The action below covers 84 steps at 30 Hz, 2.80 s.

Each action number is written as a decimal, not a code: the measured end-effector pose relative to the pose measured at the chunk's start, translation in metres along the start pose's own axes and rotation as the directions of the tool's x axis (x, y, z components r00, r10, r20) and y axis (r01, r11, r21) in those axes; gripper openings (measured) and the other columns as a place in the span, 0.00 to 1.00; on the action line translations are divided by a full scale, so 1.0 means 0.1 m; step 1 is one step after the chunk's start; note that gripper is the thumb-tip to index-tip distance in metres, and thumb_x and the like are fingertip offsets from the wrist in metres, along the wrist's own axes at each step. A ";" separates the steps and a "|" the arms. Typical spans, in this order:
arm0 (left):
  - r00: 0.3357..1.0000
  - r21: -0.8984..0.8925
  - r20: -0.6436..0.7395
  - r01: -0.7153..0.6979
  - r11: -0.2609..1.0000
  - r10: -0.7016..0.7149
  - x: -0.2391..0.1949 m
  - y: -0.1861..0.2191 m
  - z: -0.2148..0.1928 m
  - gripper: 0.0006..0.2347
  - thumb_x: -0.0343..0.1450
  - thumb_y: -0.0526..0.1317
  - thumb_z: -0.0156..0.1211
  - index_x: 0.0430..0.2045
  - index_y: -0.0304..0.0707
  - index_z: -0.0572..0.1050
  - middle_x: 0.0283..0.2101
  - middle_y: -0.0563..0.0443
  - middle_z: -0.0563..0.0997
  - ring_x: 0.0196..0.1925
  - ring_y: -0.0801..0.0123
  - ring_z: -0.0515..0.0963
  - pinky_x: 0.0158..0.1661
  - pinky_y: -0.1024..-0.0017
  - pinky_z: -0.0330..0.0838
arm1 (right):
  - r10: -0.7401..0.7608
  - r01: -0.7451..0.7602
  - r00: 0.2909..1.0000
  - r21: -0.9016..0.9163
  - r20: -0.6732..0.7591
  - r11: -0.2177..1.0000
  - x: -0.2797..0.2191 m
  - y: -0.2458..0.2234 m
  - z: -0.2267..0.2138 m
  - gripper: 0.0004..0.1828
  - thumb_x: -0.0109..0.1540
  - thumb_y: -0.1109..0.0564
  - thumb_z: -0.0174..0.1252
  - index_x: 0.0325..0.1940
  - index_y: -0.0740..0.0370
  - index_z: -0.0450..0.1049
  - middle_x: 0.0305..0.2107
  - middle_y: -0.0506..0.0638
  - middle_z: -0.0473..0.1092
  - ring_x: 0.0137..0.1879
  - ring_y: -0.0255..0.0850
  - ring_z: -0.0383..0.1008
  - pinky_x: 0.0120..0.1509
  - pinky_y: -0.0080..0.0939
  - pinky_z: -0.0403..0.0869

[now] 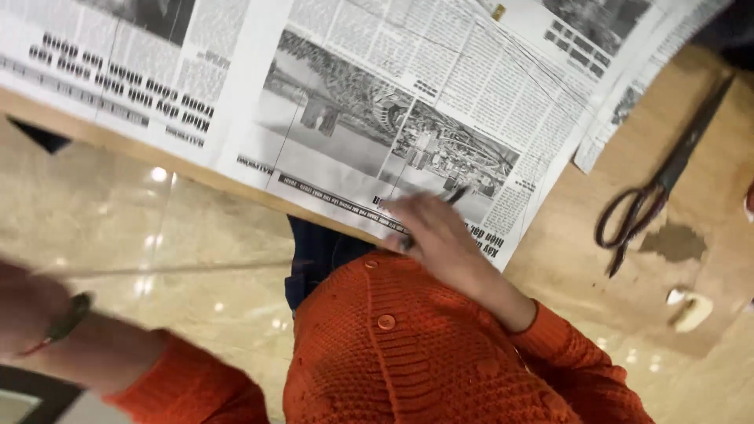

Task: The person uses a ruler and a black pen to draw straight lines on a newspaper spread out on a wooden table. They repeatedly reposition the ruler and draw lines across different sections of the paper.

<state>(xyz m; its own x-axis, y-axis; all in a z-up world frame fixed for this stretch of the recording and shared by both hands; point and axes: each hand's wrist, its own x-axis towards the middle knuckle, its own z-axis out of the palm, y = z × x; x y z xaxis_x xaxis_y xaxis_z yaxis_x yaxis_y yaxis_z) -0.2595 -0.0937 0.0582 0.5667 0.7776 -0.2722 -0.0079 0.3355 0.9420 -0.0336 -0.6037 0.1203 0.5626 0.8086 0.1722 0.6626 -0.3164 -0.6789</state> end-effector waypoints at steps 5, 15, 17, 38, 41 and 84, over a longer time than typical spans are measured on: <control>-0.193 0.034 -0.348 0.975 -0.218 -0.918 0.04 -0.18 -2.07 0.27 0.69 0.54 0.54 0.55 0.30 0.73 0.47 0.45 0.79 0.53 0.63 0.81 0.62 0.78 0.65 | 0.053 -0.058 0.998 -0.317 -0.023 0.947 -0.24 0.52 0.15 0.36 0.60 0.49 0.68 0.70 0.58 0.66 0.45 0.59 0.68 0.48 0.57 0.69 0.49 0.56 0.70; 0.884 0.812 0.447 -0.465 0.353 0.137 -2.58 -1.11 1.69 0.17 0.73 0.34 0.63 0.57 0.50 0.80 0.20 0.54 0.72 0.22 0.66 0.70 0.32 0.70 0.70 | 0.018 -0.069 0.993 -0.440 -0.120 0.896 -0.39 0.87 0.42 0.28 0.66 0.42 0.60 0.69 0.50 0.71 0.42 0.53 0.63 0.45 0.51 0.66 0.47 0.50 0.68; 0.874 0.814 0.472 -0.481 0.325 0.111 -2.66 -1.13 1.66 0.16 0.73 0.37 0.63 0.56 0.53 0.81 0.20 0.56 0.72 0.22 0.69 0.71 0.32 0.72 0.70 | -0.009 -0.063 0.987 -0.440 -0.159 0.896 -0.43 0.92 0.46 0.26 0.66 0.42 0.59 0.67 0.50 0.73 0.42 0.53 0.64 0.45 0.51 0.66 0.47 0.50 0.68; 0.746 0.734 0.663 -0.663 0.148 0.058 -2.72 -1.12 1.53 0.19 0.73 0.49 0.65 0.58 0.48 0.77 0.25 0.55 0.80 0.22 0.71 0.71 0.36 0.70 0.62 | 0.082 -0.109 0.994 -0.471 -0.079 0.875 -0.52 0.95 0.47 0.27 0.72 0.41 0.55 0.74 0.46 0.61 0.53 0.52 0.62 0.48 0.42 0.62 0.49 0.43 0.66; 0.758 0.748 0.651 -0.650 0.136 0.042 -2.74 -1.11 1.55 0.19 0.72 0.49 0.65 0.58 0.48 0.77 0.21 0.55 0.78 0.21 0.70 0.69 0.36 0.70 0.63 | 0.065 -0.095 0.995 -0.473 -0.081 0.876 -0.47 0.91 0.44 0.25 0.72 0.41 0.53 0.72 0.47 0.62 0.51 0.51 0.62 0.48 0.42 0.62 0.47 0.43 0.66; 0.841 0.831 0.540 -0.533 0.156 -0.003 -2.90 -1.03 1.30 0.19 0.67 0.50 0.69 0.52 0.58 0.82 0.19 0.54 0.81 0.21 0.67 0.80 0.36 0.70 0.73 | 0.002 -0.064 0.985 -0.356 -0.170 0.932 -0.36 0.81 0.36 0.23 0.68 0.44 0.58 0.65 0.52 0.73 0.43 0.53 0.61 0.46 0.53 0.64 0.49 0.53 0.67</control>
<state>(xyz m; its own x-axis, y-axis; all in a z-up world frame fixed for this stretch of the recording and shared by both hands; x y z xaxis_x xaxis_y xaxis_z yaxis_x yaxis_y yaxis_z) -0.3163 -0.4225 0.0661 0.9221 0.3660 -0.1261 0.3815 -0.8044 0.4554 -0.0183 -0.6405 0.0333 0.6400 0.7117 0.2896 0.7581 -0.5232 -0.3894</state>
